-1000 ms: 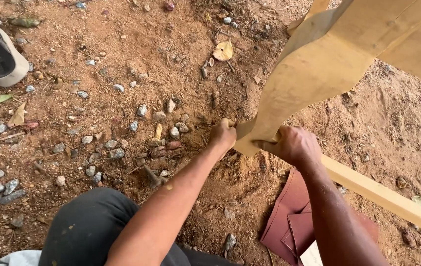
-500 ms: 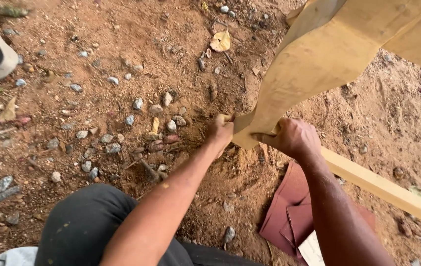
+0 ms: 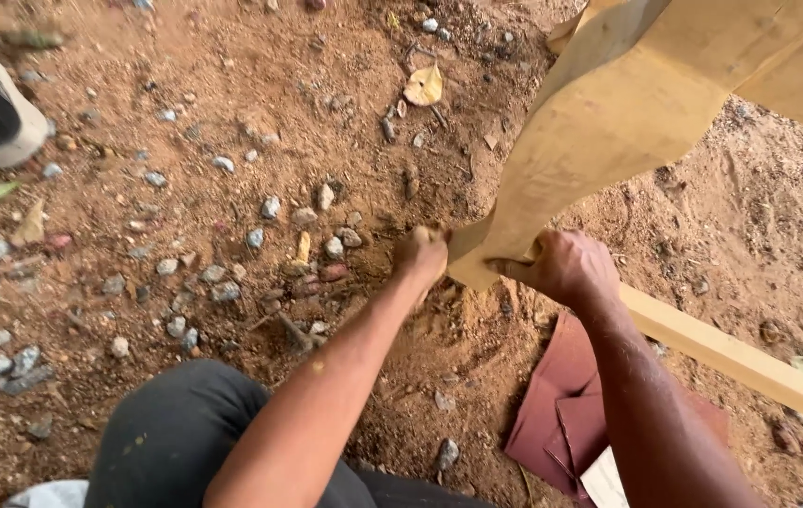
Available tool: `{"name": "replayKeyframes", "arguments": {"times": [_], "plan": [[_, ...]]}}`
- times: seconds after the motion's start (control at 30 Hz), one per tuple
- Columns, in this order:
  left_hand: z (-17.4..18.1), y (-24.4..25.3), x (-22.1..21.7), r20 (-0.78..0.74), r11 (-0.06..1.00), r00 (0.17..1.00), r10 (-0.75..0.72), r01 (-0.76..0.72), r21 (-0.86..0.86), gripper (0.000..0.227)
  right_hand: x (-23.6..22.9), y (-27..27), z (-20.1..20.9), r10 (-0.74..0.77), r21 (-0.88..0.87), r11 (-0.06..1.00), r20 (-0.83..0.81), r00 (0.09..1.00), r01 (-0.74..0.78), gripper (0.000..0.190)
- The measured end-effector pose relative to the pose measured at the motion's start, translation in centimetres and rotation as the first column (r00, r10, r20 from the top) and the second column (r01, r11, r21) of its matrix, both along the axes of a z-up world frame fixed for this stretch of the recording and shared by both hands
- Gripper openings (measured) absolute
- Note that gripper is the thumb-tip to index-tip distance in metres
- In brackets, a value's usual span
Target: The person is using sandpaper to smooth the surfaces of a wooden table frame.
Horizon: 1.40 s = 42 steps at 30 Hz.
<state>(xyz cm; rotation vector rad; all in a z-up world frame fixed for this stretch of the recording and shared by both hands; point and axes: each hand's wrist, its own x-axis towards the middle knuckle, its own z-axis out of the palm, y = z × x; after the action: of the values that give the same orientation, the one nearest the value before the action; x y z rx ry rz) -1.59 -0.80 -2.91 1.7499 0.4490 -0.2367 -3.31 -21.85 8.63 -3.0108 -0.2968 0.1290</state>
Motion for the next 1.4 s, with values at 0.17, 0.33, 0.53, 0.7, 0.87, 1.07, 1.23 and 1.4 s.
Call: {"name": "replayKeyframes", "arguments": {"times": [0.17,0.33,0.53,0.7,0.87,1.07,1.23,1.4], "plan": [[0.6,0.0,2.1,-0.045,0.978,0.997,-0.07,0.078,0.194,0.02,-0.4,1.1,1.4,-0.002,-0.088,0.996,0.008,1.0,0.003,0.071],[1.0,-1.0,1.8,-0.035,0.993,0.999,-0.021,0.025,0.114,0.014,0.0,-0.3,-0.3,0.02,-0.087,0.996,-0.001,1.0,-0.02,0.066],[2.7,0.4,-2.0,-0.018,0.993,0.998,-0.059,0.061,0.104,0.021,-0.1,0.0,0.0,0.081,0.061,0.994,0.11,0.991,-0.088,0.066],[3.4,-1.1,0.4,0.063,0.992,0.998,-0.013,0.005,0.123,0.026,-0.2,-0.1,0.2,0.005,-0.125,0.992,0.015,1.0,-0.003,0.071],[3.2,-0.8,-0.9,0.101,0.994,0.995,-0.001,-0.009,0.104,0.027,-0.4,-0.1,0.1,-0.014,-0.075,0.997,0.008,1.0,0.015,0.072],[0.5,-0.7,0.7,0.087,0.956,0.994,-0.066,0.038,0.292,0.023,0.1,0.2,-0.2,0.039,-0.023,0.999,0.048,0.998,-0.038,0.069],[0.6,-1.0,1.0,0.136,0.997,0.989,0.051,-0.059,0.055,0.022,0.1,0.1,0.1,0.03,-0.086,0.996,0.054,0.998,-0.025,0.07],[1.9,1.1,-1.2,0.036,0.997,0.998,-0.047,0.044,0.068,0.019,-0.5,1.3,1.4,-0.021,-0.111,0.994,-0.002,1.0,0.021,0.07]]}}
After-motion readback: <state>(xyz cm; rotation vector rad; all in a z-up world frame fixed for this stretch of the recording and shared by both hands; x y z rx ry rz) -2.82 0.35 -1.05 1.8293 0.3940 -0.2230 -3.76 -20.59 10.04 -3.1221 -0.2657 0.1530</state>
